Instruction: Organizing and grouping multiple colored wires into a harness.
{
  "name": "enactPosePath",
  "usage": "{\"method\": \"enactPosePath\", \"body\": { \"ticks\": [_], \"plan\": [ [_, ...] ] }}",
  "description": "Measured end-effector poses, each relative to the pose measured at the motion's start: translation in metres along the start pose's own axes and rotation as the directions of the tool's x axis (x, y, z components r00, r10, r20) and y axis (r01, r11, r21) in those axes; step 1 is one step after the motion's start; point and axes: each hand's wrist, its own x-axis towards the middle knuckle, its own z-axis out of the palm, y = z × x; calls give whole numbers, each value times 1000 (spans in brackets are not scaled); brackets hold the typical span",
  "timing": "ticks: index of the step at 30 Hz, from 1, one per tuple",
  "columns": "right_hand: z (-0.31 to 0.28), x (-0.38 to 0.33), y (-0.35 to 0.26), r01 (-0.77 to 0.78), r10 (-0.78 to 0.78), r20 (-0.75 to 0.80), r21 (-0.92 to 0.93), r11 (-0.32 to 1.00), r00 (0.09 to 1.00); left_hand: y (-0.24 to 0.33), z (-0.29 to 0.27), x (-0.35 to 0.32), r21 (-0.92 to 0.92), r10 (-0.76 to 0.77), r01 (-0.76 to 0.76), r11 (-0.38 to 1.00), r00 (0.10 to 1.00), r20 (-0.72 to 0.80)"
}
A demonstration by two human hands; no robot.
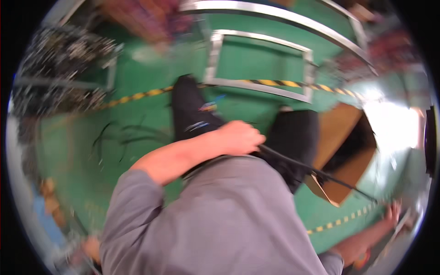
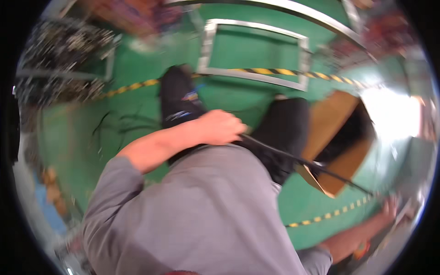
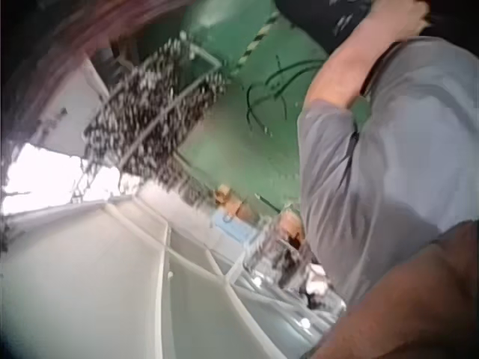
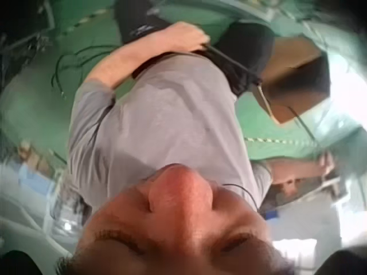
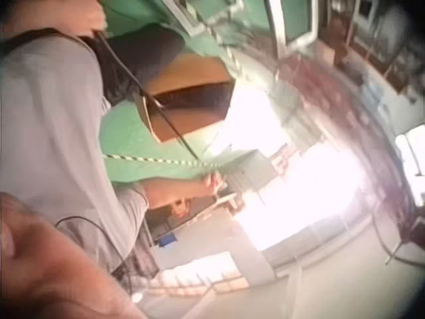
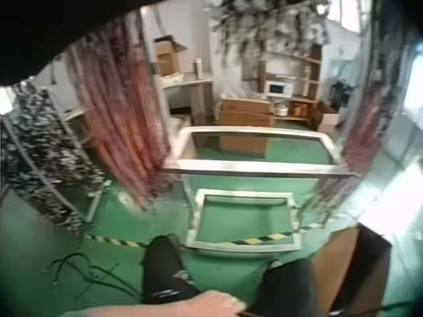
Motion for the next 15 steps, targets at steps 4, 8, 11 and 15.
{"method": "enactPosePath", "body": {
  "ticks": [4, 8, 11, 15],
  "plan": [
    [225, -53, 136, -27, -159, 467, 367, 930, 870, -32, 21, -26, 29, -223, 221, 975, 956, 191],
    [387, -175, 61, 227, -284, 265, 228, 947, 921, -8, 20, 11, -151, -73, 110, 982, 970, 233],
    [417, -206, 38, 332, -366, 225, 175, 927, 903, 30, -13, 80, -270, 150, -115, 956, 982, 111],
    [459, -224, 32, 333, -398, 278, 254, 908, 874, 111, -63, 162, -420, 382, -375, 827, 921, -70]
  ]
}}
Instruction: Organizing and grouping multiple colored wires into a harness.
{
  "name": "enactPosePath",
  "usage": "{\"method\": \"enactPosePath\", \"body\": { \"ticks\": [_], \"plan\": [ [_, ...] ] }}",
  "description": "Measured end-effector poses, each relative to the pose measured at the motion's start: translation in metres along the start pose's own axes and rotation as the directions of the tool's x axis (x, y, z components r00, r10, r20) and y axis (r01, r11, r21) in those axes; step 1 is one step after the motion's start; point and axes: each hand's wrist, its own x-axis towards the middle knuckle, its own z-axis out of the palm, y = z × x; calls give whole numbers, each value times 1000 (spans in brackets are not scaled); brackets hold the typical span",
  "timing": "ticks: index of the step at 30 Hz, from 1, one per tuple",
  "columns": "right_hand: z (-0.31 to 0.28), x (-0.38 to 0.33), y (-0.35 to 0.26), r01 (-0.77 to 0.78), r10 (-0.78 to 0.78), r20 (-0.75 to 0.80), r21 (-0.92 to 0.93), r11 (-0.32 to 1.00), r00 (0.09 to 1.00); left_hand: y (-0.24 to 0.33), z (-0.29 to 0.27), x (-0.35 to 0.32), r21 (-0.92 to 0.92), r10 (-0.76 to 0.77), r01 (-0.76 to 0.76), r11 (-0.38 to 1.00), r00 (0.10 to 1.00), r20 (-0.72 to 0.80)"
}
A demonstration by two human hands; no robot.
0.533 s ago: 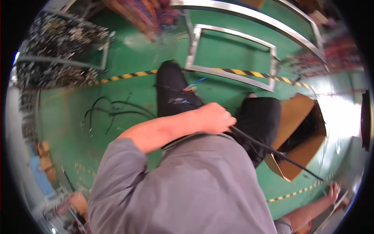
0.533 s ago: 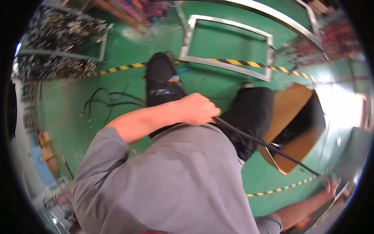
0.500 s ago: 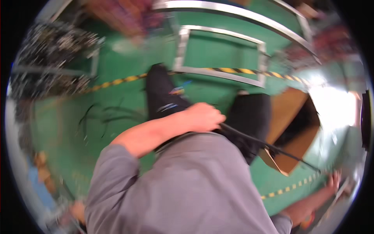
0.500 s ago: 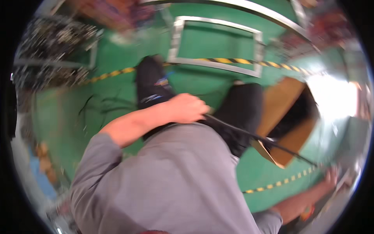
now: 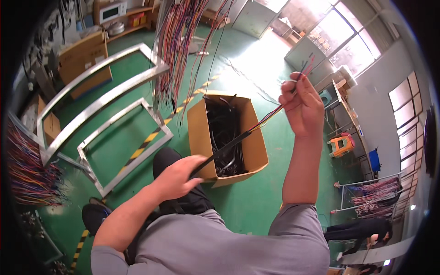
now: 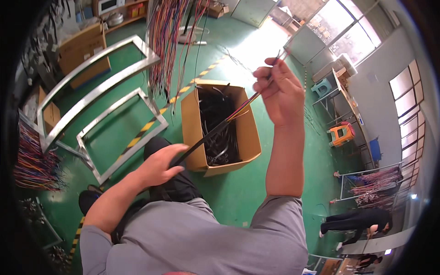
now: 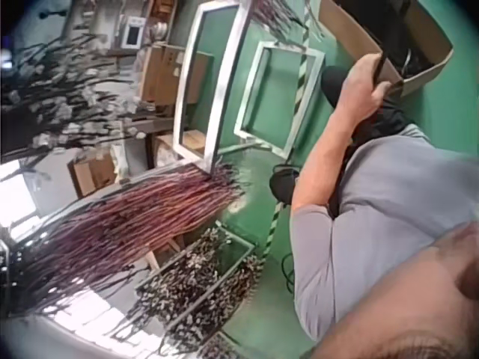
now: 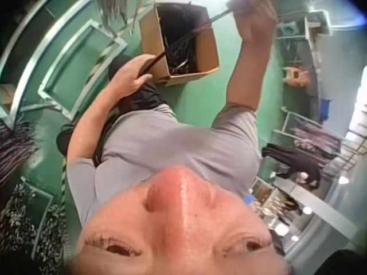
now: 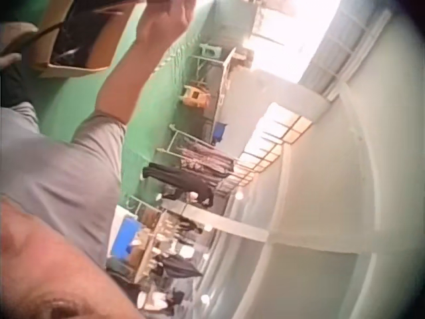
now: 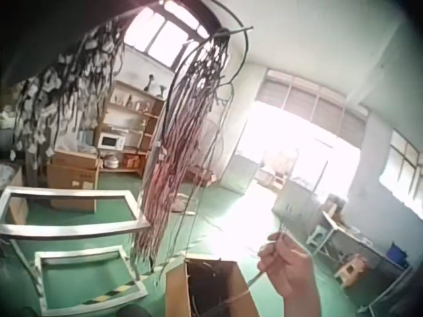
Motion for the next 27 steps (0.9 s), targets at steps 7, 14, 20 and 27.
{"method": "enactPosePath", "body": {
  "ticks": [7, 14, 20, 27],
  "plan": [
    [56, -3, -3, 51, -41, 184, -52, 997, 982, 71, -1, 108, -300, 125, -180, 937, 973, -194],
    [88, 9, -4, 117, -85, 171, -190, 975, 982, 75, -12, 94, -718, -16, -113, 687, 985, -170],
    [86, 22, -10, 117, -92, 162, -149, 982, 982, 68, -13, 87, -735, -63, -106, 670, 978, -198],
    [85, 20, -9, 33, 19, 189, -268, 963, 982, 68, -14, 83, -686, -101, -85, 723, 969, -227]
  ]
}}
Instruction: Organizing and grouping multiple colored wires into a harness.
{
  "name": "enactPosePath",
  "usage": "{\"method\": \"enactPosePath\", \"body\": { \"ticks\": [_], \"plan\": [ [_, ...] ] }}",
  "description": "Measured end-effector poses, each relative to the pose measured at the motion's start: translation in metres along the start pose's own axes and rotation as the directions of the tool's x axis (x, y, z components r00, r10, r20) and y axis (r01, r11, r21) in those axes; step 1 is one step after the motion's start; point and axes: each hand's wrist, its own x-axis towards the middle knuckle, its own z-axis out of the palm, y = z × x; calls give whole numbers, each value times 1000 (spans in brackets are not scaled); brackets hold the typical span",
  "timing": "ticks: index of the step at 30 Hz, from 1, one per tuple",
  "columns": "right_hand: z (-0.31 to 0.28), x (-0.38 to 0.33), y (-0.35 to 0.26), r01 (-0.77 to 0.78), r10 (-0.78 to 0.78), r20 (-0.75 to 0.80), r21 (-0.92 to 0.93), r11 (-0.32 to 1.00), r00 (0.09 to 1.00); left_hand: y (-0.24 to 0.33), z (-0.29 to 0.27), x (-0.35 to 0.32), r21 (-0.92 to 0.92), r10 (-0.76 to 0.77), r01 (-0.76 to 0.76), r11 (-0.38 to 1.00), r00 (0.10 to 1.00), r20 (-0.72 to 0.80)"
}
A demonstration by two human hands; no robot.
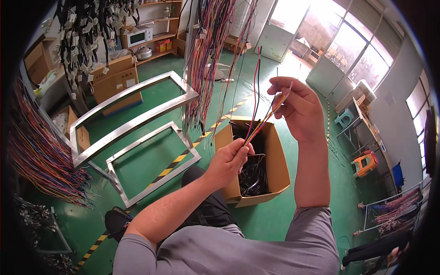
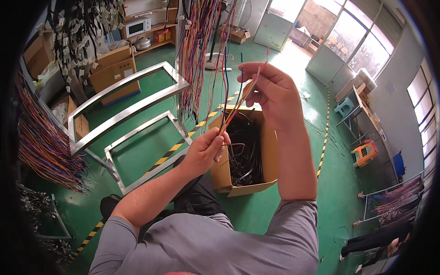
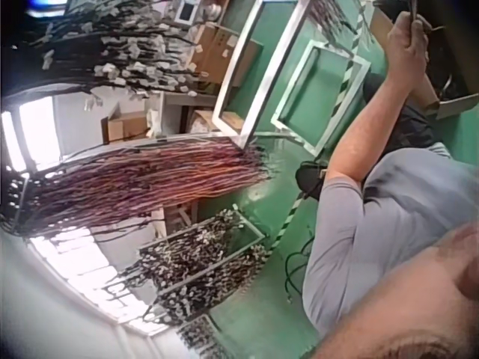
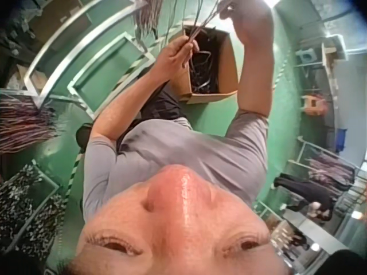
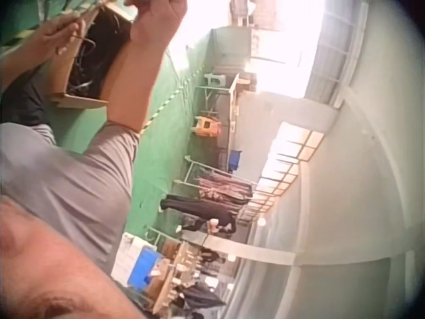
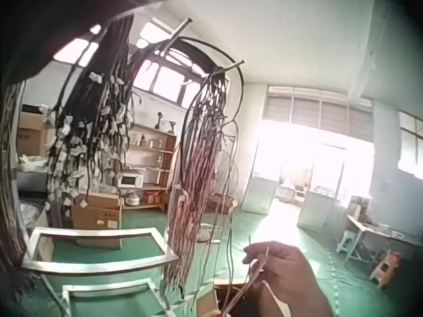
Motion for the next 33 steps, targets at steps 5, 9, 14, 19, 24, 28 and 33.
{"method": "enactPosePath", "body": {
  "ticks": [5, 9, 14, 19, 24, 28, 33],
  "plan": [
    [-13, 0, 8, -89, 76, 150, 83, 993, 986, -2, -1, -2, -19, -1, 2, 1000, 1000, 24],
    [-19, -1, 13, -68, 66, 236, 1, 998, 969, 0, -2, -2, -41, -41, 43, 998, 998, 43],
    [-12, -4, 14, -80, 103, 205, -122, 989, 973, 8, 3, -4, 59, 71, -73, 996, 997, 33],
    [-6, -13, 18, 149, -143, -152, 23, 989, 978, 12, 6, -4, 247, 222, -213, 945, 975, -8],
    [-10, -18, 8, 197, -175, -334, 31, 980, 926, 19, 10, -3, 330, 259, -249, 911, 966, 14],
    [-12, -26, 13, 217, -194, -200, 100, 971, 960, 17, 8, -6, 242, 234, -226, 943, 972, -3],
    [-7, -19, 21, 62, -101, 88, 373, 926, 991, 8, 2, -11, 198, 169, -168, 966, 985, 12]
  ]
}}
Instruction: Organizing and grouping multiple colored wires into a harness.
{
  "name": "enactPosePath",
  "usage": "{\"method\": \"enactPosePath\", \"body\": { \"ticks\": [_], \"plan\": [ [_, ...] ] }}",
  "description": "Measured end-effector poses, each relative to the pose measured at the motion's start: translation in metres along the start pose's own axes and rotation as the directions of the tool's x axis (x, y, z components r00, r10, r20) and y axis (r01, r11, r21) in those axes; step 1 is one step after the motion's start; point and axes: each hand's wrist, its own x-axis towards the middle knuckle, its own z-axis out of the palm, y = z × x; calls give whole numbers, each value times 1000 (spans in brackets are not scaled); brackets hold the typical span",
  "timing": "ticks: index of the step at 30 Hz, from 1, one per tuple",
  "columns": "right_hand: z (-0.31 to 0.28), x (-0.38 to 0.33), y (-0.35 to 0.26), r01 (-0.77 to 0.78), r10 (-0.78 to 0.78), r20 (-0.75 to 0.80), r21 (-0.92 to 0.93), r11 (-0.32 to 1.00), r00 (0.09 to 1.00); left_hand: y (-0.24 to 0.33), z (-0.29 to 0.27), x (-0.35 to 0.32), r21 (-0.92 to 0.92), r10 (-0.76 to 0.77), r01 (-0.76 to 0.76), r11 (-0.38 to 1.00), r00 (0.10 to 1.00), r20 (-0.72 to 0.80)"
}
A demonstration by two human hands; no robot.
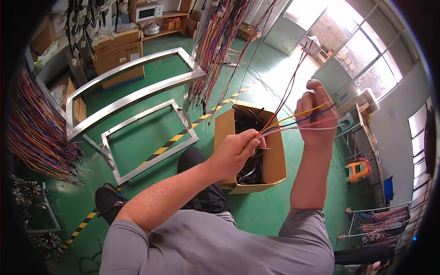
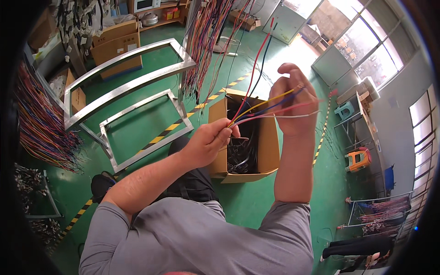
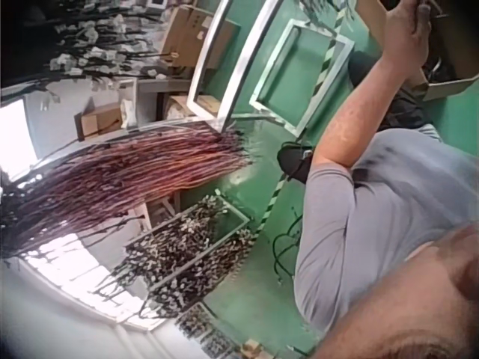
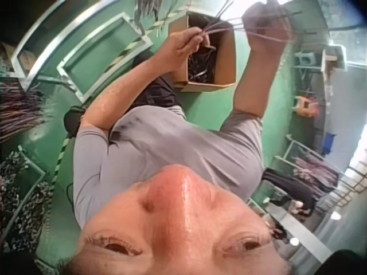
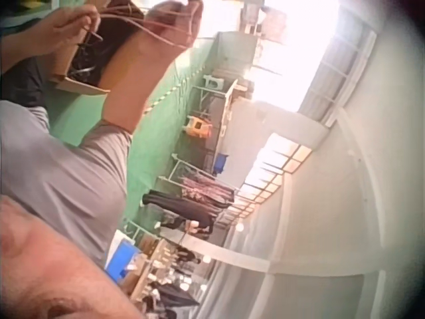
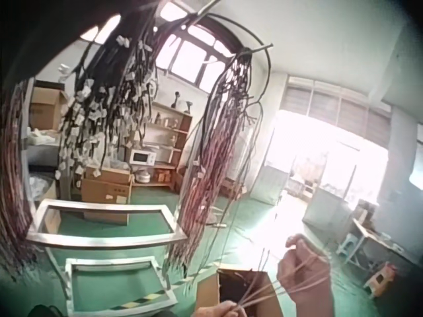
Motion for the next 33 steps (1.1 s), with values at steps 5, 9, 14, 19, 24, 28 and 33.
{"method": "enactPosePath", "body": {
  "ticks": [5, 9, 14, 19, 24, 28, 33],
  "plan": [
    [7, 1, 4, -245, 207, -138, -393, 886, 969, 1, -3, -4, 14, -52, 51, 999, 995, 86],
    [17, 2, 14, -193, 54, -295, -469, 862, 954, -4, -5, -5, 2, -49, 49, 999, 995, 86],
    [18, -2, 22, -45, -129, -367, -430, 902, 921, -1, 1, -9, -3, -18, 18, 1000, 998, 59],
    [13, 5, 15, 49, -178, -318, -376, 926, 931, 10, -2, -6, -130, -70, 85, 988, 991, 117],
    [7, 16, 4, 114, -219, -328, -309, 944, 919, -8, -13, -19, -214, -87, 125, 969, 980, 178],
    [10, 6, 15, 33, -124, -290, -301, 953, 949, -18, -8, -34, -96, -149, 165, 982, 977, 153],
    [-3, 9, 20, 46, -160, -396, -282, 958, 904, -18, -5, -38, -101, -131, 146, 984, 981, 142]
  ]
}}
